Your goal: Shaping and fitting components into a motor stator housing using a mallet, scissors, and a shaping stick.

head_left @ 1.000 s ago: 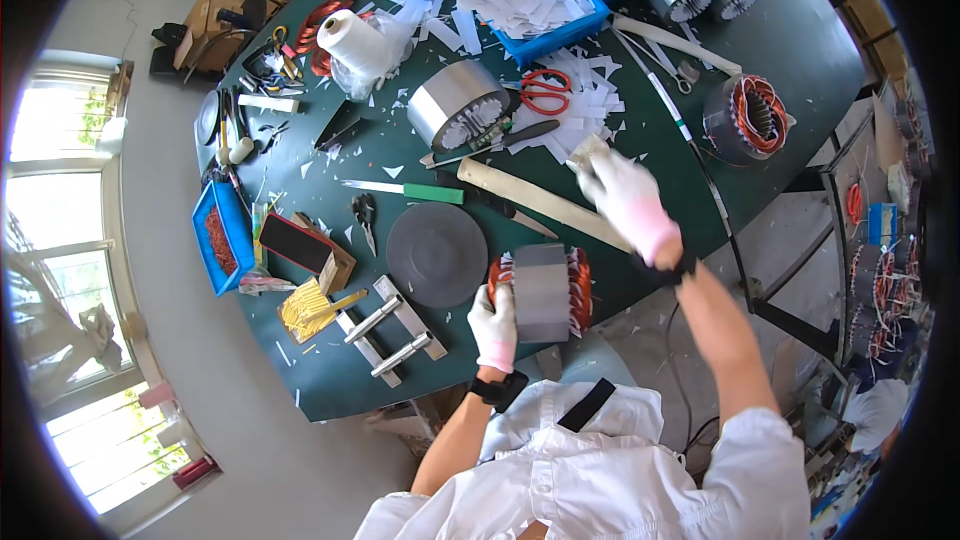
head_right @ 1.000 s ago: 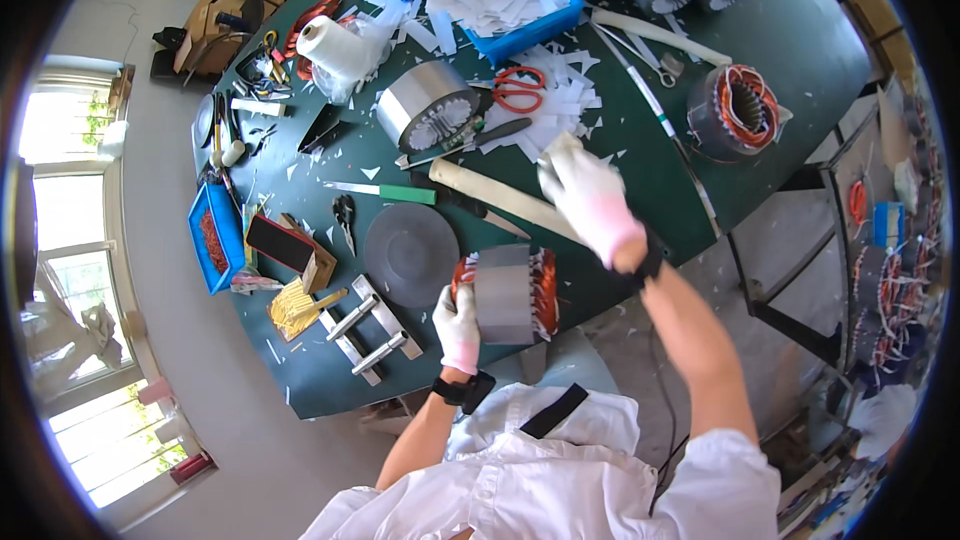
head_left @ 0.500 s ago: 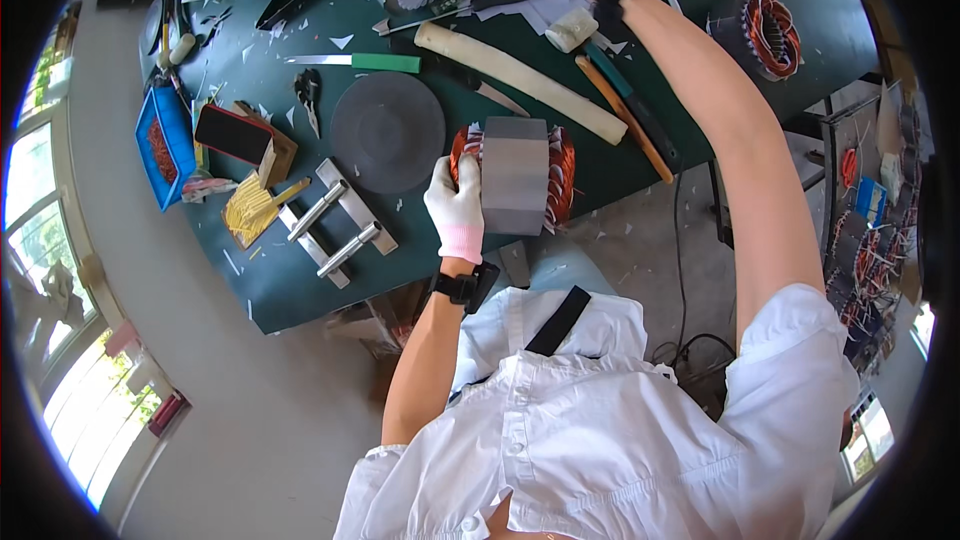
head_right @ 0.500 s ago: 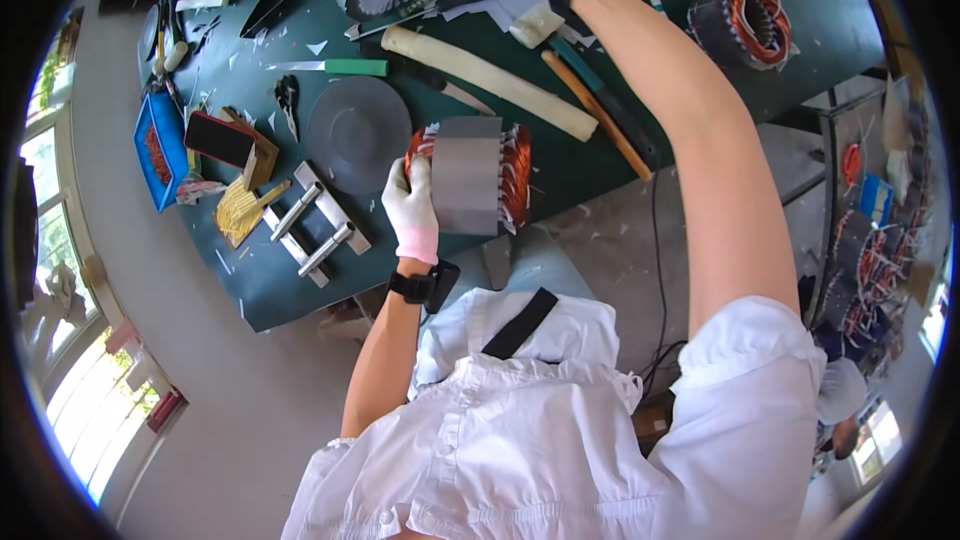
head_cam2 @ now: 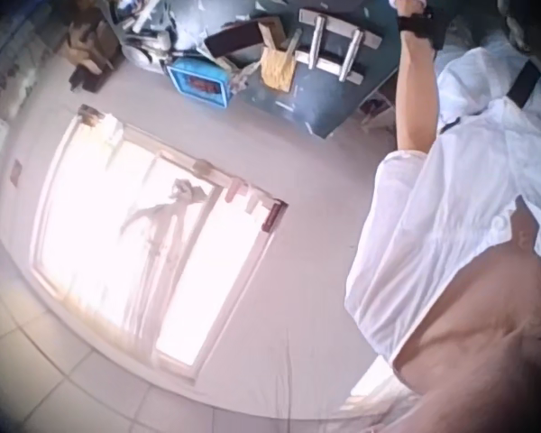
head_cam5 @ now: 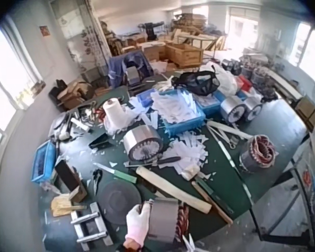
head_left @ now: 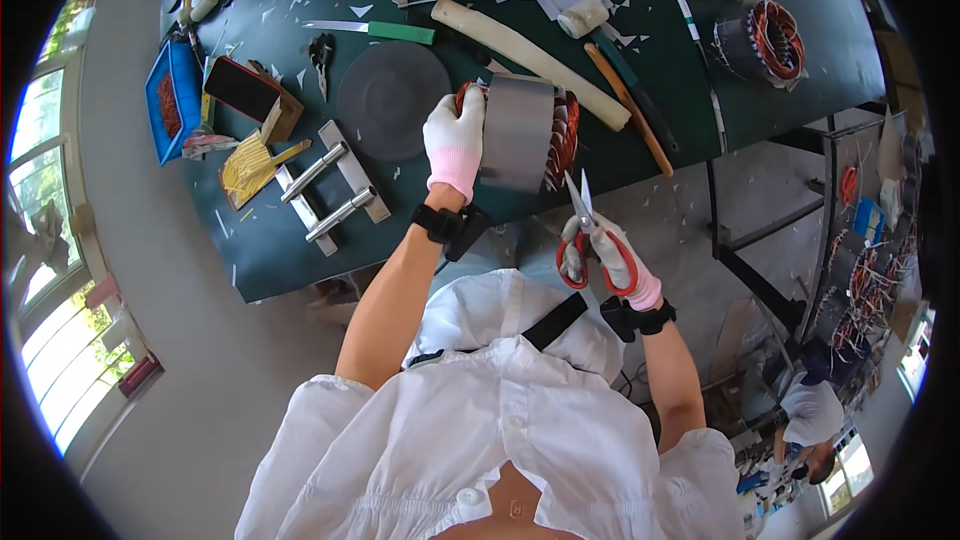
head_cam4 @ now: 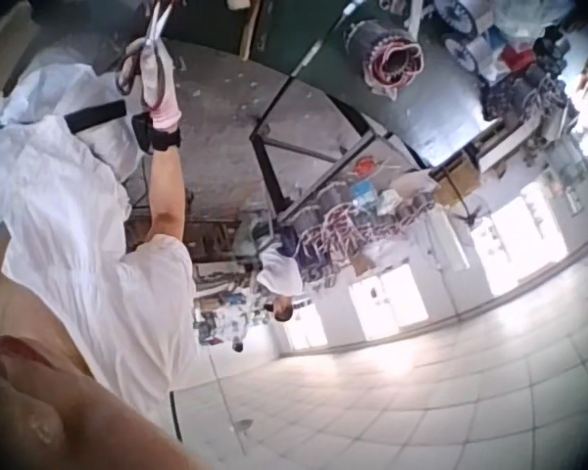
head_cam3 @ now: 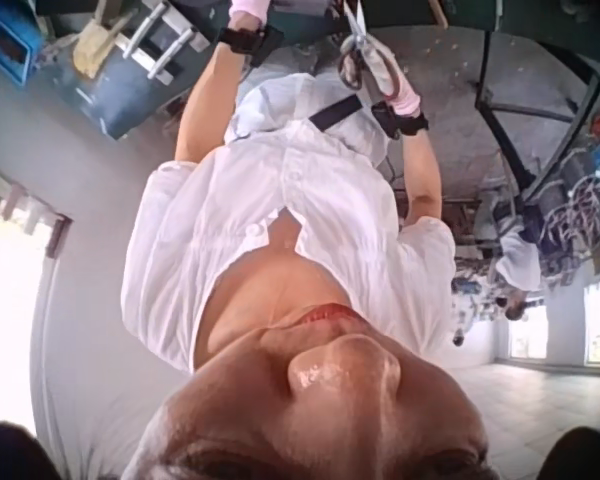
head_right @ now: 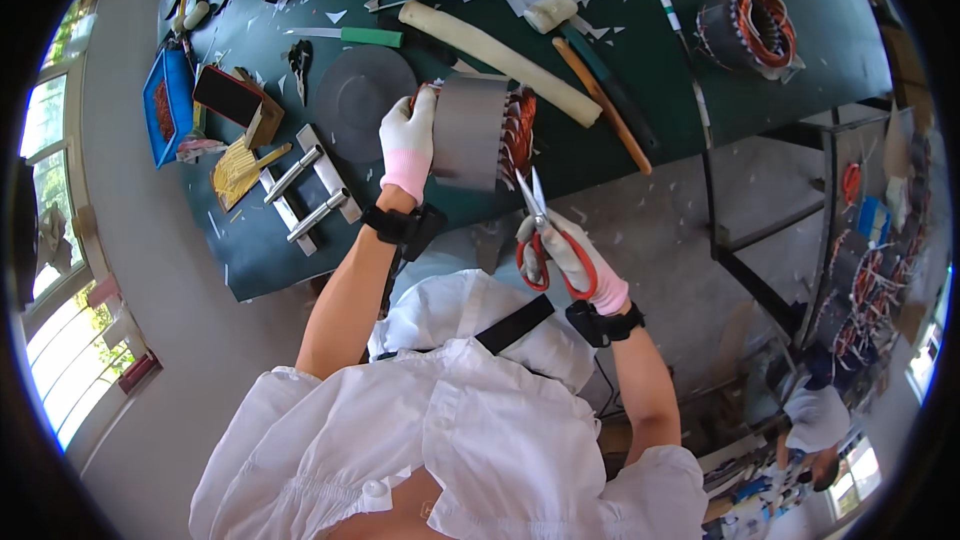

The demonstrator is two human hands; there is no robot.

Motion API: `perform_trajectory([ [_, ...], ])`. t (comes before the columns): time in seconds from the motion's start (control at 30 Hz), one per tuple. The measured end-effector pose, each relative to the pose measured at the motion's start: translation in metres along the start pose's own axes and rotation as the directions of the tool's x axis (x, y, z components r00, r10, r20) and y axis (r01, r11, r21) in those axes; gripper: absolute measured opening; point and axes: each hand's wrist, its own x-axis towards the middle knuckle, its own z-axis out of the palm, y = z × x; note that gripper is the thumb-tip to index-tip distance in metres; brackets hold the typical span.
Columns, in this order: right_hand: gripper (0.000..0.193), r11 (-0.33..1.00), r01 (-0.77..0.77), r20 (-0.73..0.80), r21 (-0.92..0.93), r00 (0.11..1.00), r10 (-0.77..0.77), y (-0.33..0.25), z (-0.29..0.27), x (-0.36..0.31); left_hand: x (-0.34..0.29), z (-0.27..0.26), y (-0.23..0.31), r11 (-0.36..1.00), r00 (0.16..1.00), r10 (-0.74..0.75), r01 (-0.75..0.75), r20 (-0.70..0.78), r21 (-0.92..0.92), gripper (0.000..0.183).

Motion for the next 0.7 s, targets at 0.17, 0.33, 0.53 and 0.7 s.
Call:
perform_trajectory([
  [0.17,0.043,1.000,0.021,-0.002,0.008,1.000,-0.021,0.010,-0.001,0.030,0.004,0.000,0.005,1.000,1.000,0.004,-0.004,-0.003,0.031,0.044],
  [0.33,0.041,0.999,0.022,-0.085,0.023,0.996,-0.020,0.011,-0.006,0.043,0.007,0.002,0.002,1.000,1.000,0.010,-0.010,-0.006,0.029,0.044],
  [0.53,0.038,0.995,-0.094,-0.167,-0.014,0.982,0.091,-0.002,0.003,0.036,0.001,0.000,0.007,1.000,1.000,-0.016,0.016,-0.007,0.014,0.041],
  [0.7,0.038,0.992,-0.034,-0.067,0.126,0.997,0.043,-0.014,-0.002,0.031,-0.004,0.000,-0.005,1.000,0.999,0.019,-0.020,-0.051,-0.022,0.041],
])
